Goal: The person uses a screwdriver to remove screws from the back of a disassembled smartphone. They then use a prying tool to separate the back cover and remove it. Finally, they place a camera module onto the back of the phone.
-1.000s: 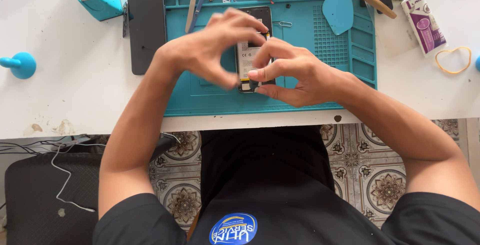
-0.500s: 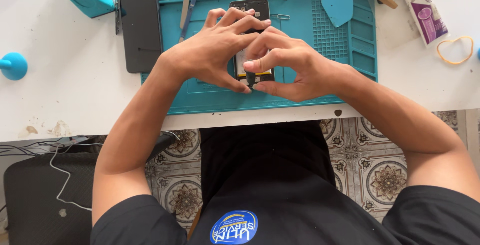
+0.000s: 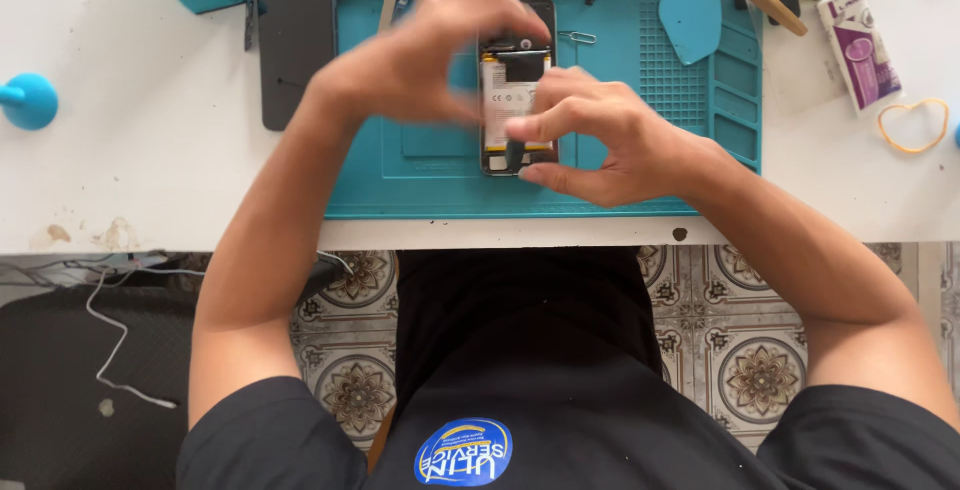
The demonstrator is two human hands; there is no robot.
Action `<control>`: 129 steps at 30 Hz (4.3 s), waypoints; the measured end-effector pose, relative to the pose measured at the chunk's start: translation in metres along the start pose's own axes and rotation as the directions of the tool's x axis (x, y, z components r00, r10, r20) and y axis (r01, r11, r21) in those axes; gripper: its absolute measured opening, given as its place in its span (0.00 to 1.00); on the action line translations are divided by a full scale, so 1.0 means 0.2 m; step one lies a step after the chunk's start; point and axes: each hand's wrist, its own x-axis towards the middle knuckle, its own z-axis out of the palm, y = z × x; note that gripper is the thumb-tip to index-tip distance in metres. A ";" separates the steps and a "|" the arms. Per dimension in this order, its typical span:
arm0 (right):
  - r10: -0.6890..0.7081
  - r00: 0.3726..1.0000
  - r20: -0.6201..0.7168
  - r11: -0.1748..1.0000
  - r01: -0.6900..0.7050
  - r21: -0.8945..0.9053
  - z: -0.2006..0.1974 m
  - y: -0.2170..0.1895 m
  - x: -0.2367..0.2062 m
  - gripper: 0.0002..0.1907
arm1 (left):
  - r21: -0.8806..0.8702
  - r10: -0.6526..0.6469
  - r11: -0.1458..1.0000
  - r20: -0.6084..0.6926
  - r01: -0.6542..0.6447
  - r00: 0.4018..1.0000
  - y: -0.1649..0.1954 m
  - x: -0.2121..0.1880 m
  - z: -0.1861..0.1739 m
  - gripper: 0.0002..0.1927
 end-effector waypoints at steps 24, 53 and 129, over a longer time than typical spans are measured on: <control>0.045 0.999 0.007 0.989 -0.046 0.141 0.00 -0.05 0.03 0.20 | 0.441 -0.542 0.631 -0.337 0.638 0.770 0.03 -0.05 -0.03 0.05; 0.054 0.994 -0.096 0.997 -0.059 -0.046 -0.03 -0.06 -0.02 0.21 | 0.570 -0.638 0.495 -0.274 0.655 0.720 0.14 0.05 -0.06 0.11; 0.079 0.716 -0.694 0.996 -0.083 0.029 -0.16 -0.12 0.09 0.21 | -0.659 -0.505 0.689 -0.141 0.300 0.851 0.17 0.15 0.00 0.13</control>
